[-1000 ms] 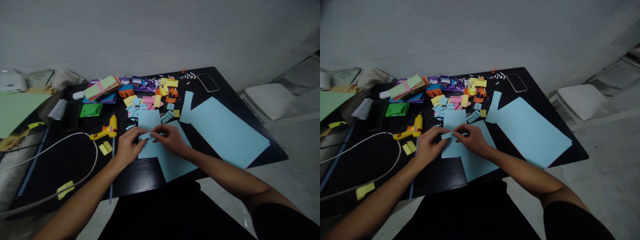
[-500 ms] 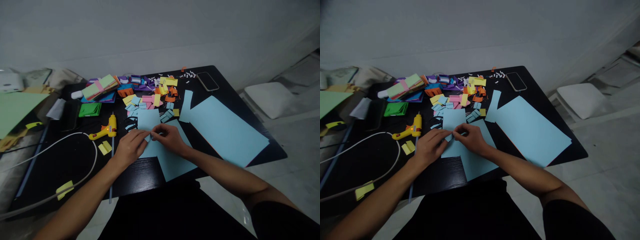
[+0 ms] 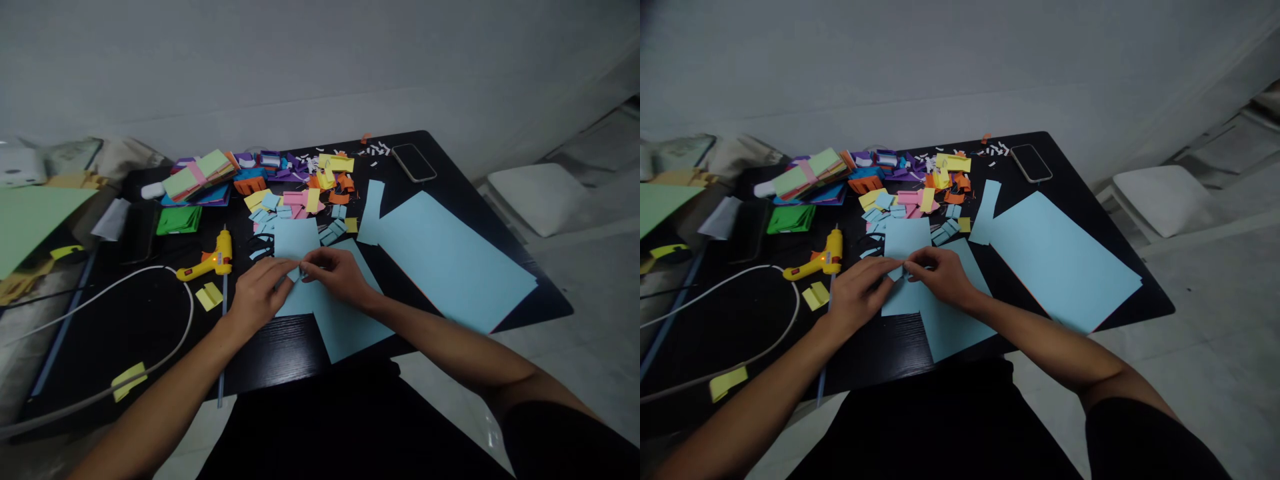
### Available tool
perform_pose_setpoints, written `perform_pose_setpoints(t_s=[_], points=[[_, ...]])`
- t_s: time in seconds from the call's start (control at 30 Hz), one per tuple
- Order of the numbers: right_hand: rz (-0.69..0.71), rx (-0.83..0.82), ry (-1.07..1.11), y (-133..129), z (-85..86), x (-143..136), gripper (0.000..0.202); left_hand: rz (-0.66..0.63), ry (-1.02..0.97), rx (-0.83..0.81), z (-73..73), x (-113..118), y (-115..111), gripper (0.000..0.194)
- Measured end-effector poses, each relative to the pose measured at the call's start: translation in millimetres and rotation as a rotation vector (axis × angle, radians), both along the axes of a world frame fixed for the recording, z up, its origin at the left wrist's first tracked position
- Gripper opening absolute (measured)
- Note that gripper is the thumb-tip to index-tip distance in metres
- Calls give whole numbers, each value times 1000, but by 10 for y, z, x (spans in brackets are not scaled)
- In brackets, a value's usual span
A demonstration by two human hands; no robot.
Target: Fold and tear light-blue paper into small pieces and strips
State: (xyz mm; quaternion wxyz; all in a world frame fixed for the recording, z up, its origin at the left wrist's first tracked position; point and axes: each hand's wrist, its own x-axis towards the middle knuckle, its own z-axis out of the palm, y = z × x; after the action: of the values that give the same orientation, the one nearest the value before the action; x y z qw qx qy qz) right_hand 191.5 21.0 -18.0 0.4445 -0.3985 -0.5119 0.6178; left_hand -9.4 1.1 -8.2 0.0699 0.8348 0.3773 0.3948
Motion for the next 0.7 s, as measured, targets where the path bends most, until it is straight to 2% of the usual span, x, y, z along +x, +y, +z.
perform_pose_setpoints(t_s=[0.23, 0.7], points=[[40, -26, 36, 5, -29, 17, 29, 11, 37, 57, 5, 13, 12, 25], [94, -59, 174, 6, -33, 1, 27, 57, -133, -222, 78, 31, 13, 15]])
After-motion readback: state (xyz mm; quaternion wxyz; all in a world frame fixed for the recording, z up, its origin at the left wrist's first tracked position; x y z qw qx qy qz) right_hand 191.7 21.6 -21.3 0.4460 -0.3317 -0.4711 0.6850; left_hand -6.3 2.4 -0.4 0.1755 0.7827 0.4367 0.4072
